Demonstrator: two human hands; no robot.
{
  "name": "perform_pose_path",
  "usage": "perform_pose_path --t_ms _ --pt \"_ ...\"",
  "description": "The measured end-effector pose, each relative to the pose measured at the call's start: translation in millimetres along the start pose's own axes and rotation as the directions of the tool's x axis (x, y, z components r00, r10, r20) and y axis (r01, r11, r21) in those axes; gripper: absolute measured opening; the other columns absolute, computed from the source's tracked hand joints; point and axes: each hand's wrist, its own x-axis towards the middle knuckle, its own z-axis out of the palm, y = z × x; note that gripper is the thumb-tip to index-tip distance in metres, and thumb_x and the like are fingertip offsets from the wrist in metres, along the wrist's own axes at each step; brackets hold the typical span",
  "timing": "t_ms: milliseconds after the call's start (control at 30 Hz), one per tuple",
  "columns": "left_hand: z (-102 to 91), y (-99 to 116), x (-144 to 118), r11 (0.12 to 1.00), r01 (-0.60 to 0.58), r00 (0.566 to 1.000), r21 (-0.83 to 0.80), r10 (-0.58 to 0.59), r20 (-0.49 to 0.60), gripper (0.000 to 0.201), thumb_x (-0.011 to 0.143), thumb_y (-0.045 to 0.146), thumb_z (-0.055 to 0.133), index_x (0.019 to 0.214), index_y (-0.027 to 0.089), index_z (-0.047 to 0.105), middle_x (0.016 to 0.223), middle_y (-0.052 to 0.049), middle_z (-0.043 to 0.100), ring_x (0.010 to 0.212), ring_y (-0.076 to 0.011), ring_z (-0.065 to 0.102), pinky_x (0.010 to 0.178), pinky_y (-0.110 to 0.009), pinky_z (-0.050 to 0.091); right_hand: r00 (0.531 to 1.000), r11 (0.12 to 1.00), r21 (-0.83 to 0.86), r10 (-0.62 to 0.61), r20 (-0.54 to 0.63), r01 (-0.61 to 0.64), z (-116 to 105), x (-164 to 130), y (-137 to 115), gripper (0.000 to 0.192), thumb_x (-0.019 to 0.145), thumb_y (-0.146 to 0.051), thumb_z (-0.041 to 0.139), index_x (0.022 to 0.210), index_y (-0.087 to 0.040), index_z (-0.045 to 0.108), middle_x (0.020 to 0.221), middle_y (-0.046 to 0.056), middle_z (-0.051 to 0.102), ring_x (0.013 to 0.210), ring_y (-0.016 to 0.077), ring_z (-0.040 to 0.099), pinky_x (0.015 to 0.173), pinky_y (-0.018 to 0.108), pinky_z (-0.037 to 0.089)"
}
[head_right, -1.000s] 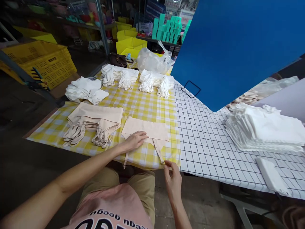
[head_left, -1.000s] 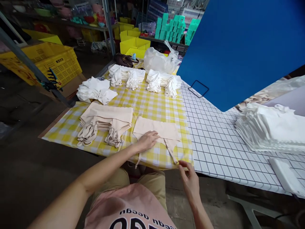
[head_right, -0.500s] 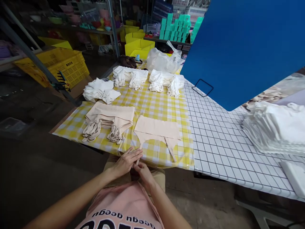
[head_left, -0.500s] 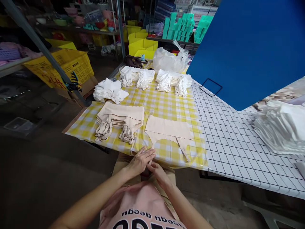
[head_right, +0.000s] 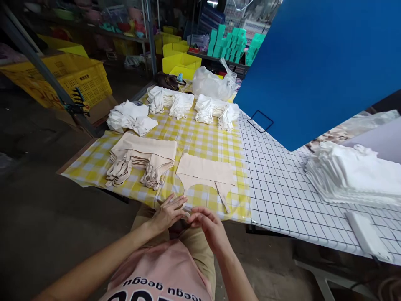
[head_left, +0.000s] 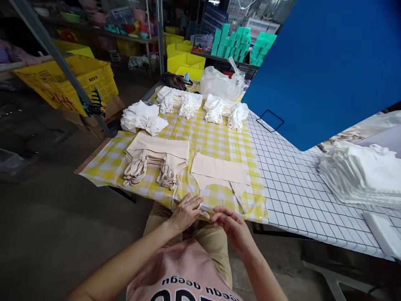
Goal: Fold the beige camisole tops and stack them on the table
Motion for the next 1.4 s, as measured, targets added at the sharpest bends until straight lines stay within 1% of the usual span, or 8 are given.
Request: perform_pose_path --t_ms 200,367,500,600,833,1167,1267,1400 --pt "-9.6 9 8 0.951 0.197 0.98 -0.24 -0.199 0.014 0.015 0.083 0.019 0.054 0.085 0.022 0.068 0.123 -0.005 0.058 0.118 -0.0188 0.049 0.107 -0.044 0.025 0.984 0.973 -0.215 -0.111 -0.136 0.08 -6 21 -7 0.024 0.069 -0.033 0.065 0.088 -0.019 0.063 0.088 0.007 0.069 0.078 0.0186 0.062 0.068 0.029 0.045" --pt "-22.1 14 21 0.842 0.322 0.934 -0.432 -0.356 0.003 0.013 0.077 0.014 0.055 0.075 0.019 0.067 0.095 -0.002 0.069 0.102 -0.0173 0.058 0.102 -0.04 0.03 0.961 0.793 -0.578 -0.272 -0.056 0.191 -1 25 13 0.029 0.072 -0.033 0.057 0.098 -0.019 0.059 0.095 0.009 0.066 0.089 0.0217 0.06 0.066 0.03 0.047" --pt "-26.3 20 32 0.818 0.385 0.904 -0.428 -0.428 -0.006 0.014 0.073 0.011 0.055 0.062 0.018 0.062 0.081 -0.001 0.066 0.087 -0.0164 0.058 0.089 -0.033 0.038 0.96 0.688 -0.686 -0.275 0.052 0.234 10 27 35 0.05 0.07 -0.026 0.057 0.118 -0.019 0.044 0.093 0.006 0.065 0.084 0.0196 0.061 0.071 0.032 0.047" --pt "-26.1 23 39 0.811 0.473 0.868 -0.345 -0.495 0.026 0.016 0.069 0.011 0.056 0.055 0.018 0.058 0.072 -0.001 0.062 0.076 -0.0156 0.055 0.076 -0.028 0.04 0.952 0.607 -0.765 -0.306 0.026 0.216 14 31 49 0.041 0.075 -0.024 0.048 0.115 -0.017 0.044 0.076 0.003 0.063 0.065 0.0168 0.058 0.06 0.029 0.045" --pt "-27.7 16 43 0.834 0.44 0.893 -0.333 -0.444 0.069 0.019 0.074 0.015 0.055 0.056 0.017 0.059 0.07 -0.001 0.063 0.073 -0.0142 0.056 0.071 -0.025 0.039 0.918 0.445 -0.887 -0.391 -0.072 0.12 -5 30 32 0.023 0.086 -0.032 0.032 0.093 -0.018 0.048 0.058 0.001 0.055 0.05 0.017 0.053 0.051 0.027 0.038" --pt "-40.2 2 45 0.83 0.412 0.91 -0.376 -0.352 0.219 0.022 0.075 0.025 0.061 0.055 0.016 0.062 0.076 -0.002 0.067 0.077 -0.0156 0.059 0.073 -0.024 0.041 0.968 0.275 -0.94 -0.205 0.147 0.201 -23 41 -27 0.021 0.087 -0.028 0.03 0.081 -0.021 0.049 0.06 0.0 0.058 0.056 0.0152 0.055 0.056 0.025 0.038" --pt "-46.6 4 50 0.837 0.407 0.911 -0.366 -0.345 0.225 0.01 0.074 0.024 0.06 0.075 0.017 0.068 0.087 -0.003 0.068 0.084 -0.0176 0.059 0.077 -0.025 0.041 0.98 0.199 -0.964 -0.126 0.155 0.178 -25 44 -37 0.021 0.087 -0.025 0.031 0.077 -0.02 0.048 0.055 -0.002 0.056 0.049 0.0139 0.051 0.053 0.024 0.035" --pt "-52.1 15 62 0.769 0.417 0.909 -0.485 -0.337 0.247 0.025 0.076 0.03 0.057 0.096 0.017 0.065 0.093 -0.004 0.068 0.085 -0.0171 0.06 0.075 -0.025 0.043 0.945 0.185 -0.931 -0.145 0.292 0.316 -23 49 -45 0.022 0.088 -0.025 0.037 0.076 -0.02 0.054 0.066 0.001 0.059 0.058 0.0142 0.054 0.055 0.025 0.036"
